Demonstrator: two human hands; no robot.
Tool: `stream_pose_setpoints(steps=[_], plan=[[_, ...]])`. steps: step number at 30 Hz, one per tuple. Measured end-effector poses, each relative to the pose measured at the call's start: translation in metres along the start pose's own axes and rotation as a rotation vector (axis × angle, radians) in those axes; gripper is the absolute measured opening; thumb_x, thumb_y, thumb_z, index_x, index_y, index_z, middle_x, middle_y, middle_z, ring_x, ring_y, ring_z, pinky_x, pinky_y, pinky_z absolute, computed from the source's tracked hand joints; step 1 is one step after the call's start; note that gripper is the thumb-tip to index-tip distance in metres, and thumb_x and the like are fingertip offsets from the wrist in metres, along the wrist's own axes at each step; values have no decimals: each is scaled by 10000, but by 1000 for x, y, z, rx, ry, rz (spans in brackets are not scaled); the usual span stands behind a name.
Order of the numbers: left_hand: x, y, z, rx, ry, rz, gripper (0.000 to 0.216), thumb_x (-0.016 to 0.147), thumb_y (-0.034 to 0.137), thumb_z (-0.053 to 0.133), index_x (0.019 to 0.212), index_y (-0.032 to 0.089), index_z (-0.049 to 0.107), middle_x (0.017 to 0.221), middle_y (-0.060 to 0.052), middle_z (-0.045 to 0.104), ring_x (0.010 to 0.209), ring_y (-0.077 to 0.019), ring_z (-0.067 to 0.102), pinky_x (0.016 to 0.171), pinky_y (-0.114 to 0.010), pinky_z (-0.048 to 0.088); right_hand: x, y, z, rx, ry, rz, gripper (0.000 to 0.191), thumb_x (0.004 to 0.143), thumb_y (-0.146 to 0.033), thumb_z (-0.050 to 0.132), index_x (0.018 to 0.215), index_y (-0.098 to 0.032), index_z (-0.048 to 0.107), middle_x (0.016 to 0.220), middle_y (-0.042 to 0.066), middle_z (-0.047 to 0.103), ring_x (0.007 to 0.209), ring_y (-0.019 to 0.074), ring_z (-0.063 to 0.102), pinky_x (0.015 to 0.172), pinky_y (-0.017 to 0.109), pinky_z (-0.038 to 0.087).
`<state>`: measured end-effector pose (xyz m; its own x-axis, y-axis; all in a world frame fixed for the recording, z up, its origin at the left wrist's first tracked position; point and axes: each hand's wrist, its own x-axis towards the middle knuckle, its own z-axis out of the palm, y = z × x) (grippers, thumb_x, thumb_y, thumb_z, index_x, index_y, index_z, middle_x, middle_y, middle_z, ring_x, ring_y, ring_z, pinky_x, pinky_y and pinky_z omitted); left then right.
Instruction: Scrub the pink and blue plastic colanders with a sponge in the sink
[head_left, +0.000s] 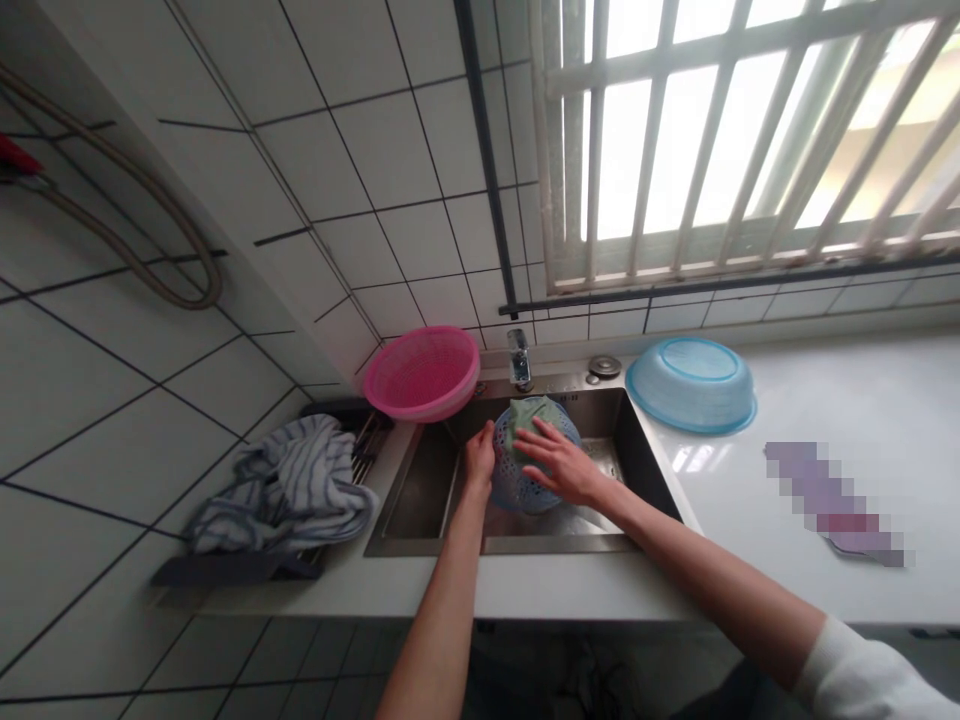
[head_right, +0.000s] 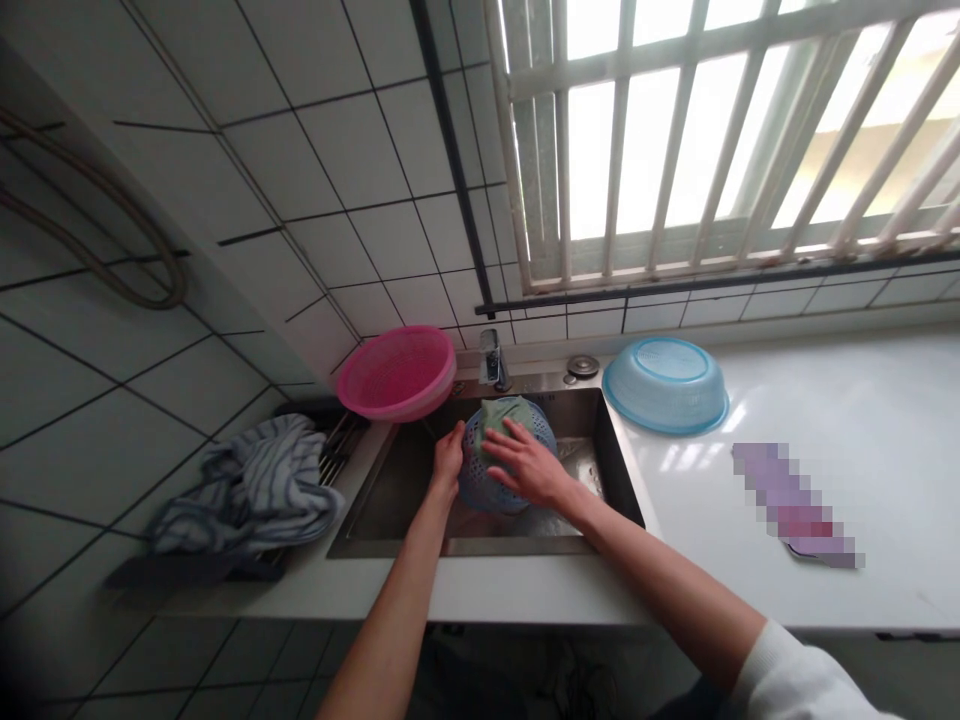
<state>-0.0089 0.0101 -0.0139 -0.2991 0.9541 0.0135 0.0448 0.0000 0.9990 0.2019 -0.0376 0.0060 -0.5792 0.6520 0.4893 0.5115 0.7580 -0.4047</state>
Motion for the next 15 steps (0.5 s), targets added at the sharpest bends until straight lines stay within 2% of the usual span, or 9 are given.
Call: stream_pose_setpoints(steps=[2, 4, 7, 11, 13, 15], plan=[[-1, 2, 0, 2, 10, 10, 755, 618, 898, 670, 720, 150, 694, 652, -18, 619, 675, -169, 517, 669, -298, 400, 3, -12, 7, 4, -87, -125, 508, 1050, -469, 547, 1530, -305, 543, 1569, 31, 543, 1593, 302, 262, 1306, 589, 218], [-2, 5, 1, 0, 13, 4, 747, 608, 898, 666, 701, 157, 678, 661, -24, 625, 695, -178, 525, 688, -306, 409, 6, -15, 10, 19, -118, -163, 523, 1057, -456, 540, 1560, -319, 498, 1557, 27, 557, 1577, 282, 310, 1305, 570, 230], [-6, 11, 4, 3, -27, 23, 710, 642, 871, 659, 700, 164, 672, 676, -19, 622, 696, -172, 515, 694, -304, 410, 7, 2, 5, 48, -39, -57, 534, 1082, -419, 483, 1599, -297, 436, 1606, 49, 496, 1575, 265, 315, 1291, 537, 285], [-9, 15, 10, 50, -73, 27, 691, 675, 862, 645, 672, 171, 657, 623, 3, 565, 653, -161, 480, 647, -295, 385, 1, 23, -1, 25, 94, 143, 535, 1093, -401, 427, 1606, -248, 431, 1640, 87, 442, 1600, 299, 243, 1277, 585, 293], [-10, 15, 12, 45, -83, 31, 711, 669, 879, 639, 680, 169, 663, 632, 0, 574, 663, -165, 487, 644, -295, 389, 0, 17, 2, -3, 58, 96, 521, 1086, -395, 447, 1586, -249, 466, 1628, 86, 462, 1597, 315, 245, 1280, 610, 268], [-10, 13, 14, 46, -81, 45, 723, 671, 889, 636, 684, 167, 668, 648, -8, 591, 684, -173, 508, 656, -298, 397, 2, 3, 8, -22, -33, -39, 470, 1074, -380, 486, 1530, -278, 543, 1585, 60, 524, 1587, 306, 273, 1294, 607, 231]])
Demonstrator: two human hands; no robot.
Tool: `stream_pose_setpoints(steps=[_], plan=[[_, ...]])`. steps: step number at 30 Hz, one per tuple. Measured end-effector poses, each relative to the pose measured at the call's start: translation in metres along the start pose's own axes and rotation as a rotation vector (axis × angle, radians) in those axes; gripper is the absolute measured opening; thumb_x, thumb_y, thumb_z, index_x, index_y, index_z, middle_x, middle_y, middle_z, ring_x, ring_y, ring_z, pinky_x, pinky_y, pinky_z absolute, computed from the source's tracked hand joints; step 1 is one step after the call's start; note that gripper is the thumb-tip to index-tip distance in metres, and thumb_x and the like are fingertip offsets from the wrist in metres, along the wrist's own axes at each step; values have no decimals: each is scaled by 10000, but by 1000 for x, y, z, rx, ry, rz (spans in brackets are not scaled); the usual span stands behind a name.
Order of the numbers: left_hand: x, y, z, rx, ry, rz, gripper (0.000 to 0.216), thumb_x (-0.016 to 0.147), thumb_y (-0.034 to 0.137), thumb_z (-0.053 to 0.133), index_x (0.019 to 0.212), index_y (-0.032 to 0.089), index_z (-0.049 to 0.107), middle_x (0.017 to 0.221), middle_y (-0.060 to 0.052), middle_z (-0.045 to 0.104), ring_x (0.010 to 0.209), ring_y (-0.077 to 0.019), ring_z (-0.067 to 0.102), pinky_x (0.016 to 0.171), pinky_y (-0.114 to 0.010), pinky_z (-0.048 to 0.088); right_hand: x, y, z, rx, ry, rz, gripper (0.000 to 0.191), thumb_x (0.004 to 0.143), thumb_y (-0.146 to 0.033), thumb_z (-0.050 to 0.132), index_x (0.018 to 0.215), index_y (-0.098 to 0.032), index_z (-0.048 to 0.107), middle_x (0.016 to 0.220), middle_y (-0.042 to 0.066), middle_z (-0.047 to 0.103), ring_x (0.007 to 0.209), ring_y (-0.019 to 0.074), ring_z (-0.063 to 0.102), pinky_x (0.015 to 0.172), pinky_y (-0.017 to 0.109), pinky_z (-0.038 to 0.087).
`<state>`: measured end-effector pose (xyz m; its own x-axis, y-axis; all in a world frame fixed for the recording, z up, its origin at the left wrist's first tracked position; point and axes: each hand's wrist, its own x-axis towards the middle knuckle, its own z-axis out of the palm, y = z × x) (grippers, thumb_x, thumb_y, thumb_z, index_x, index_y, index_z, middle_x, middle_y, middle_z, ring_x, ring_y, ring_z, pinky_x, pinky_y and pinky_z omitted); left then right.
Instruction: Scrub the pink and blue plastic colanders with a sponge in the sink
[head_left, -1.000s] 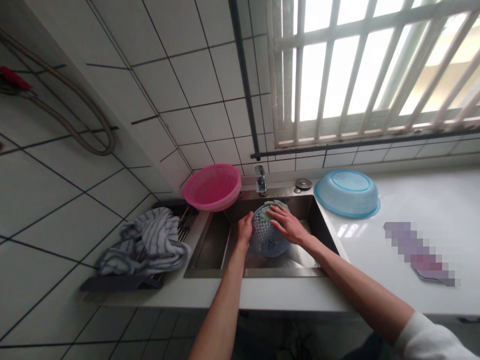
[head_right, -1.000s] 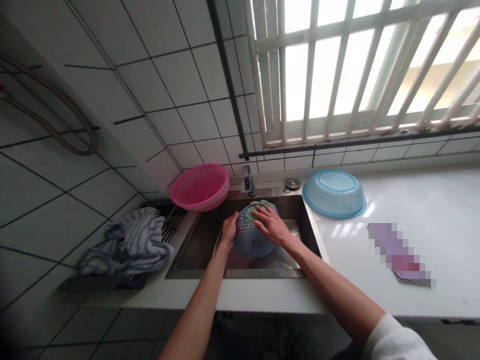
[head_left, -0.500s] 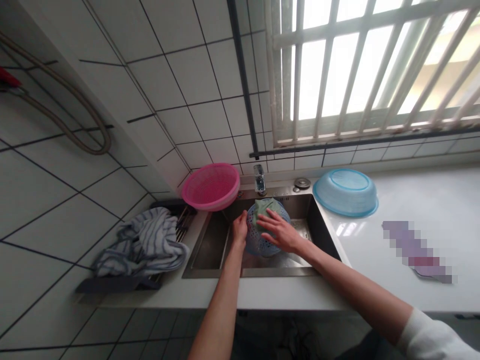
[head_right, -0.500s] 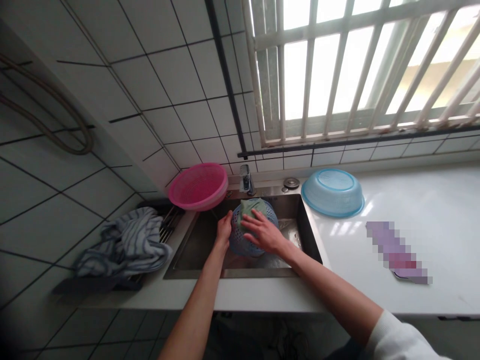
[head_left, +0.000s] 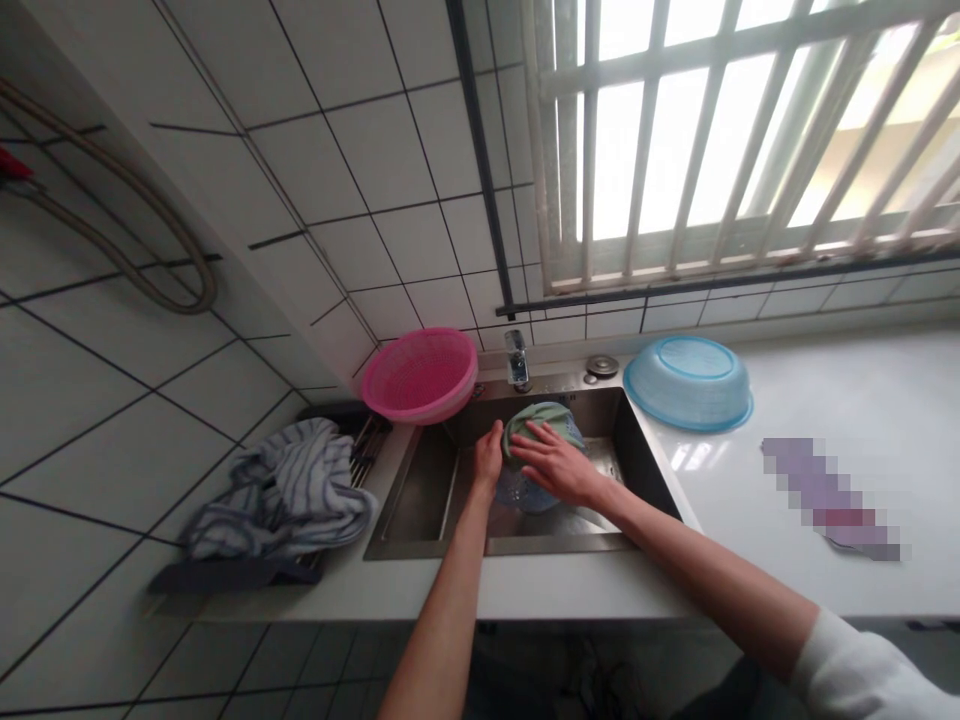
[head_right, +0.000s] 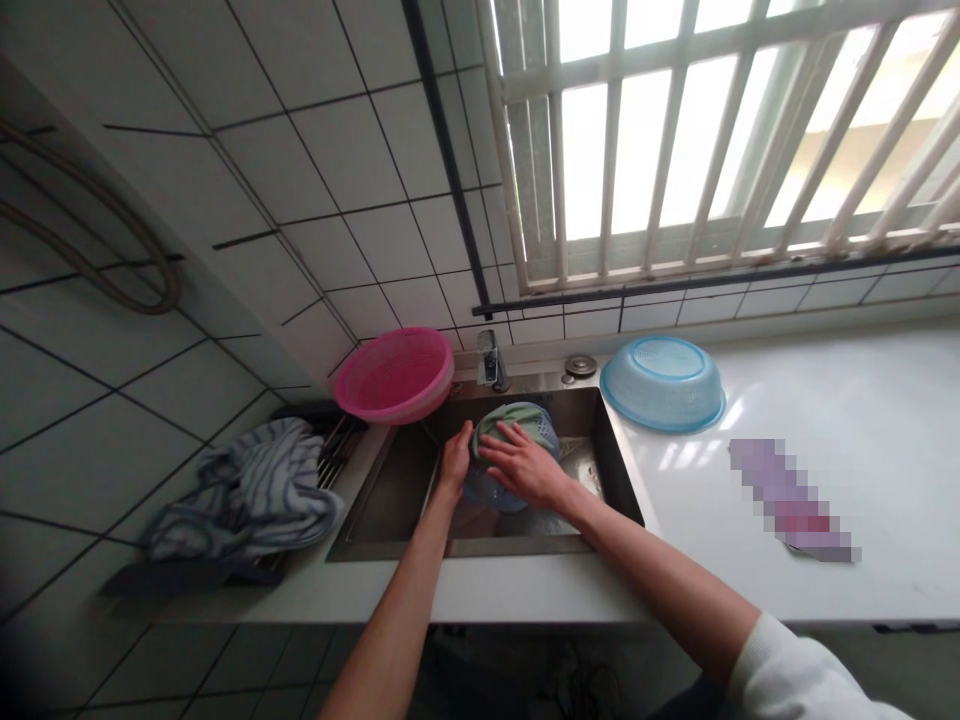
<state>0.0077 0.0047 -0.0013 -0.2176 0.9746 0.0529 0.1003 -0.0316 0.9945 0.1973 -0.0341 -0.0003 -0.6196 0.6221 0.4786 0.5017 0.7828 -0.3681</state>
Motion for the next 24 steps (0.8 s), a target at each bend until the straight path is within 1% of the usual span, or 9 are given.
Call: stream_pose_setpoints(steps=[2, 4, 7, 9, 11, 15, 18, 20, 24], plan=[[0, -1, 0, 17, -2, 9, 724, 678, 893, 630, 661, 170, 658, 639, -11, 590, 690, -178, 523, 660, -300, 399, 4, -11, 4, -7, -67, -110, 405, 1065, -350, 515, 1454, -308, 620, 1519, 33, 593, 1565, 277, 326, 1306, 582, 217], [1, -3, 0, 14, -7, 23, 730, 673, 900, 630, 664, 170, 663, 652, -16, 604, 705, -183, 538, 667, -300, 406, 6, -10, 3, -4, -77, -132, 370, 1061, -322, 523, 1406, -329, 658, 1495, 16, 614, 1549, 261, 357, 1306, 564, 229], [1, -3, 0, -22, -22, 12, 752, 657, 909, 636, 715, 162, 689, 697, -20, 636, 715, -179, 550, 671, -294, 421, 4, 13, -4, 18, 19, 18, 402, 1069, -323, 499, 1451, -330, 625, 1571, 29, 540, 1564, 274, 332, 1288, 560, 281], [0, -2, 1, -19, -48, -34, 752, 657, 912, 636, 712, 163, 680, 658, -5, 606, 652, -161, 521, 627, -289, 407, 0, 29, -7, 46, 102, 170, 459, 1080, -351, 460, 1526, -294, 551, 1608, 66, 492, 1569, 287, 322, 1264, 560, 334], [-2, -2, 2, -1, -76, -61, 739, 656, 906, 644, 687, 168, 659, 605, 15, 555, 592, -145, 477, 585, -283, 378, -4, 34, -9, 57, 132, 247, 500, 1086, -376, 434, 1570, -265, 493, 1629, 95, 459, 1575, 305, 307, 1248, 581, 352], [-2, -1, 3, -24, -70, 18, 700, 665, 862, 681, 700, 163, 681, 657, -5, 604, 678, -166, 526, 652, -285, 409, -2, 8, -7, -13, 43, 114, 487, 1076, -391, 474, 1558, -325, 502, 1653, 46, 424, 1595, 332, 247, 1275, 656, 227], [-2, -1, 1, -19, -53, 32, 684, 675, 842, 689, 684, 158, 686, 680, -19, 629, 727, -181, 553, 692, -290, 422, 2, -4, -9, -25, -31, -6, 491, 1057, -385, 536, 1546, -346, 514, 1621, 28, 475, 1578, 314, 298, 1288, 634, 215], [-1, -1, 0, -19, -57, 28, 697, 676, 849, 684, 703, 153, 704, 695, -26, 649, 732, -185, 563, 706, -296, 434, 3, 2, -12, -8, -28, 6, 468, 1059, -367, 531, 1527, -346, 540, 1609, 29, 493, 1565, 299, 332, 1280, 603, 269], [1, -3, 1, -15, -74, -36, 743, 687, 881, 649, 764, 148, 740, 738, -61, 705, 777, -222, 617, 734, -320, 469, -2, 15, -16, -2, 54, 164, 475, 1077, -373, 479, 1542, -293, 529, 1635, 69, 451, 1565, 319, 329, 1251, 592, 337]])
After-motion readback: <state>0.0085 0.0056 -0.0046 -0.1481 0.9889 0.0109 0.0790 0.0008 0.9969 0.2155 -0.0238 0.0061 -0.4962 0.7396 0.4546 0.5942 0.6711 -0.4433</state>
